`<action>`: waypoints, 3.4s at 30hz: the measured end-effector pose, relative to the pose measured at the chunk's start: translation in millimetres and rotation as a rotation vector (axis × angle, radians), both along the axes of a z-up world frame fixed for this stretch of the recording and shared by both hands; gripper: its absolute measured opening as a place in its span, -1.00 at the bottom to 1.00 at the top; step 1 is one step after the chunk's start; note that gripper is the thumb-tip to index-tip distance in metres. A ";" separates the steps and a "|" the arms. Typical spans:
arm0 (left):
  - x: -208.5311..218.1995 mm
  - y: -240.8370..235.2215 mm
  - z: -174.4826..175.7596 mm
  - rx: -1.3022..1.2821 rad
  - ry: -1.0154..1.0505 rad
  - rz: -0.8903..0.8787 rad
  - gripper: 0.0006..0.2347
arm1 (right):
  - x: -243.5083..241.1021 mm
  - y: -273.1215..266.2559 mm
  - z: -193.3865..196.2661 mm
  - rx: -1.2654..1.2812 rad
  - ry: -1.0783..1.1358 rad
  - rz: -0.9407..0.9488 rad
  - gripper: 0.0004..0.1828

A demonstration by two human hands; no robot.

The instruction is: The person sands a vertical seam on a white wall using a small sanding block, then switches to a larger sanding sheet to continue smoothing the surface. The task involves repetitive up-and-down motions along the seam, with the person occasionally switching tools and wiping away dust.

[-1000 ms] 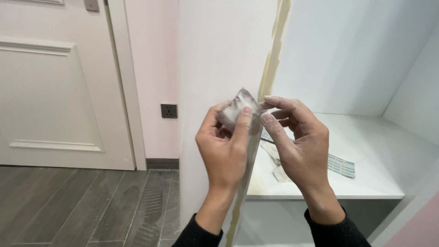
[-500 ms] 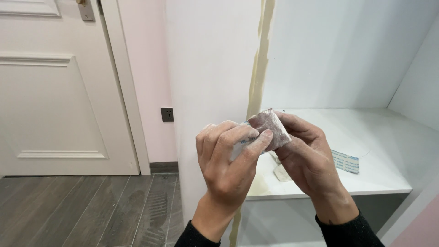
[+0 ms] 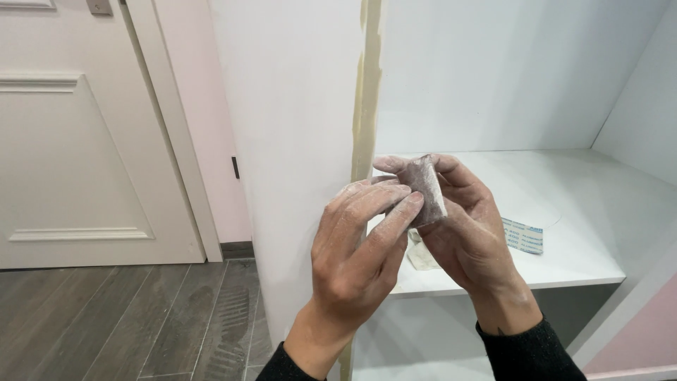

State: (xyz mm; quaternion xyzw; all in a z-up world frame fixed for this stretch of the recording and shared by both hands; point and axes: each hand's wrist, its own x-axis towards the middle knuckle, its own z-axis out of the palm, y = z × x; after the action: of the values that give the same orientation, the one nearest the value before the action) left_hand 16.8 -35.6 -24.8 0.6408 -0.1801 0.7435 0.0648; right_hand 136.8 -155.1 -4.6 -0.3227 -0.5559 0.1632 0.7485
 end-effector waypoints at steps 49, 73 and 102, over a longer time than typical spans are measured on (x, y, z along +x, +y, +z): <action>-17.4 -1.8 19.9 -0.900 0.573 -0.654 -0.72 | -1.0 -5.2 13.3 -0.021 -0.296 -0.663 -0.59; -14.7 28.6 1.6 -0.380 0.397 -0.131 -0.62 | -5.2 20.8 -10.1 -0.021 -0.072 -0.455 -0.92; 1.4 119.9 -71.3 -0.053 0.401 0.478 -0.41 | -8.6 37.0 -22.4 -0.124 -0.214 -0.744 -0.90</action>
State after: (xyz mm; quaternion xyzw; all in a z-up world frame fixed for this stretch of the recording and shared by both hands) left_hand 18.2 84.3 -96.1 0.7968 0.0115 0.6010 -0.0612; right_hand 128.1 -118.1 -26.9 -0.5621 -0.4648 -0.1206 0.6734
